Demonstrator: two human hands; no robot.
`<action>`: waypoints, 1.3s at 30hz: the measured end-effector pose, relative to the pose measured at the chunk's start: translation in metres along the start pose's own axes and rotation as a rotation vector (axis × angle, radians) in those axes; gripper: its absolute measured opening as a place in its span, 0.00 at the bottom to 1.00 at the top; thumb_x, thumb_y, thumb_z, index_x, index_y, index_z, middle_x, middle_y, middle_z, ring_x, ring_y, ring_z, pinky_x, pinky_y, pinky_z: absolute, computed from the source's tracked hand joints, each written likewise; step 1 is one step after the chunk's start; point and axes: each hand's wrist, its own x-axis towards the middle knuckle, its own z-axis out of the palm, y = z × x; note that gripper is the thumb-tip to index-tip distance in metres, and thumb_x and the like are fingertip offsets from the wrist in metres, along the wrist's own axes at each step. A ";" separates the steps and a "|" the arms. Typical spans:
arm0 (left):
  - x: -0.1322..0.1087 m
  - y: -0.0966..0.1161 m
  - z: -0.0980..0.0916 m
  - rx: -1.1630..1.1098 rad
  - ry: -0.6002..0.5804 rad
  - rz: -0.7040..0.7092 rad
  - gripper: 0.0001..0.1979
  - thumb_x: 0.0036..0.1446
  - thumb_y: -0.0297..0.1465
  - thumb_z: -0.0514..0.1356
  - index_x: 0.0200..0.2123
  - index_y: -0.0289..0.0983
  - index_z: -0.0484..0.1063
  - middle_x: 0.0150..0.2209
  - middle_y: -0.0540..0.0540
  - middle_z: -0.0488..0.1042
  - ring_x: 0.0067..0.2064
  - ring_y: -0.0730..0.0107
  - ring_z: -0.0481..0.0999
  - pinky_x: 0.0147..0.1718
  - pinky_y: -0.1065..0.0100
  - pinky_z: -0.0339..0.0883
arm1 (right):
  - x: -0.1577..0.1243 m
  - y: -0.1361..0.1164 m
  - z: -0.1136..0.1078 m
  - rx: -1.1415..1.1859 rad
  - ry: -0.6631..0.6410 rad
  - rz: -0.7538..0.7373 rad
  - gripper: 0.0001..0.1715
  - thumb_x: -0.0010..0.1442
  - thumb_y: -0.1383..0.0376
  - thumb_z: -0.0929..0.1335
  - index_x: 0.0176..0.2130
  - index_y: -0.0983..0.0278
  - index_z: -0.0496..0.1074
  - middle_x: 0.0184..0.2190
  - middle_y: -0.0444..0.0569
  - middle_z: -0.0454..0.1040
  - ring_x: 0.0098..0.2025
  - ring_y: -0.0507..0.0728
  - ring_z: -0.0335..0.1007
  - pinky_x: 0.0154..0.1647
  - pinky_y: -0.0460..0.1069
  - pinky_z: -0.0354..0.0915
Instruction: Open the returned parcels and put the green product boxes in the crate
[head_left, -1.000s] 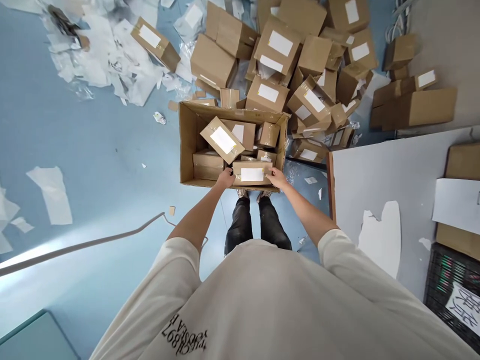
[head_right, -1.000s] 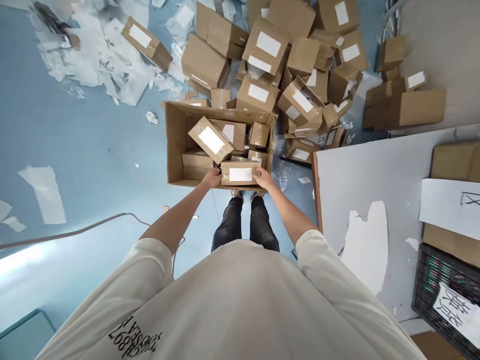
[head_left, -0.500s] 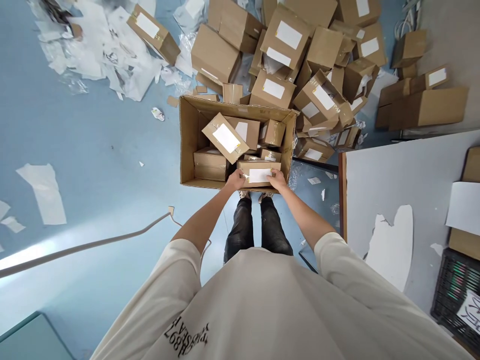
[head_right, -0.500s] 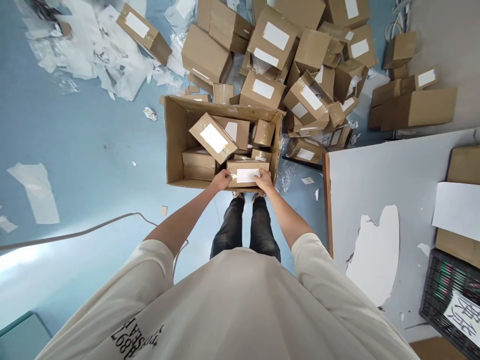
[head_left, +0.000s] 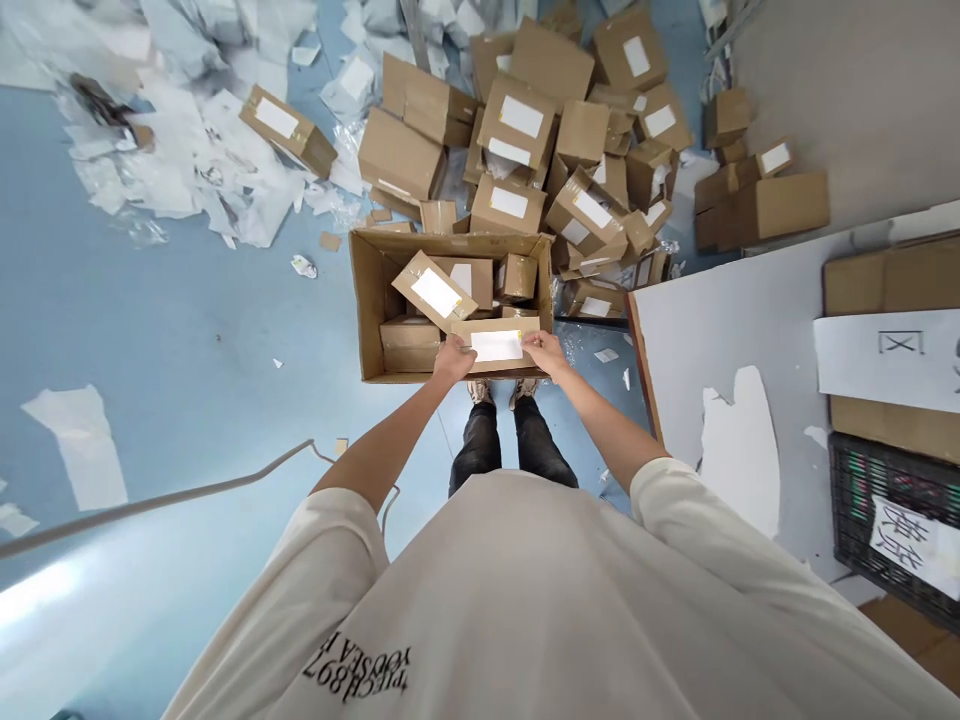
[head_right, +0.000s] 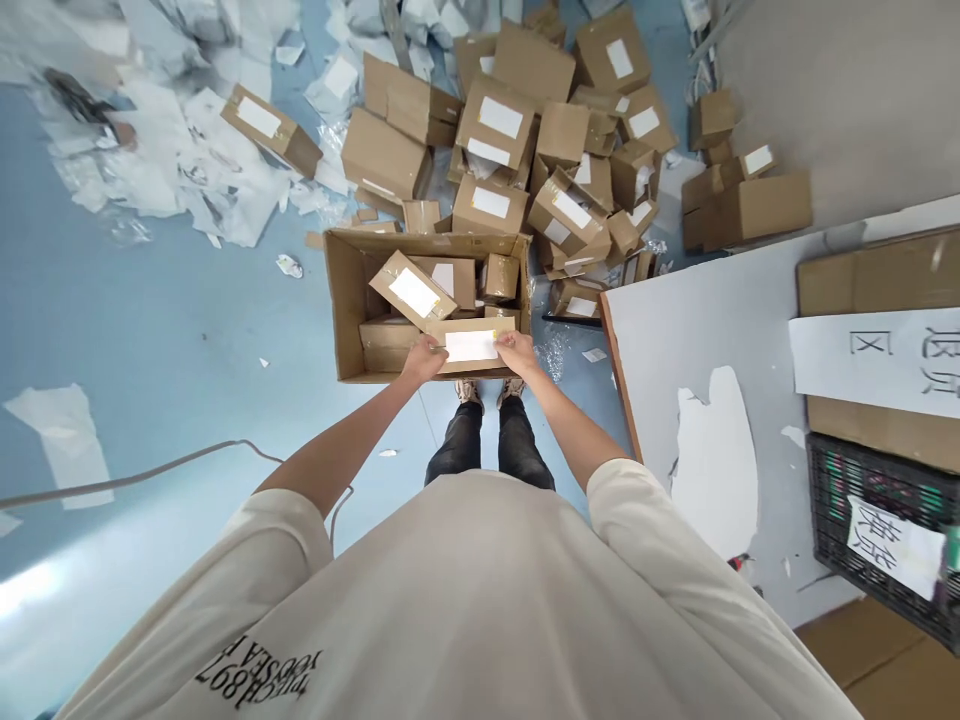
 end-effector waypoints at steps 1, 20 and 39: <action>-0.006 0.011 -0.010 0.008 0.005 -0.023 0.20 0.62 0.34 0.69 0.56 0.42 0.72 0.58 0.33 0.81 0.56 0.40 0.85 0.55 0.49 0.76 | -0.008 -0.011 -0.007 0.006 0.017 -0.031 0.08 0.55 0.58 0.77 0.36 0.57 0.79 0.50 0.50 0.81 0.62 0.66 0.76 0.73 0.61 0.69; -0.105 0.272 -0.065 0.053 0.089 0.665 0.26 0.60 0.29 0.66 0.62 0.43 0.71 0.64 0.39 0.80 0.65 0.45 0.80 0.66 0.51 0.72 | -0.108 -0.083 -0.205 0.292 0.585 -0.395 0.12 0.58 0.55 0.74 0.41 0.58 0.80 0.52 0.54 0.81 0.64 0.68 0.69 0.71 0.64 0.68; -0.146 0.420 0.209 0.282 -0.379 0.841 0.28 0.54 0.27 0.66 0.59 0.44 0.74 0.57 0.45 0.82 0.60 0.52 0.81 0.64 0.56 0.74 | -0.179 0.126 -0.389 0.491 0.781 -0.033 0.20 0.57 0.52 0.74 0.45 0.60 0.81 0.49 0.54 0.82 0.46 0.62 0.74 0.58 0.59 0.73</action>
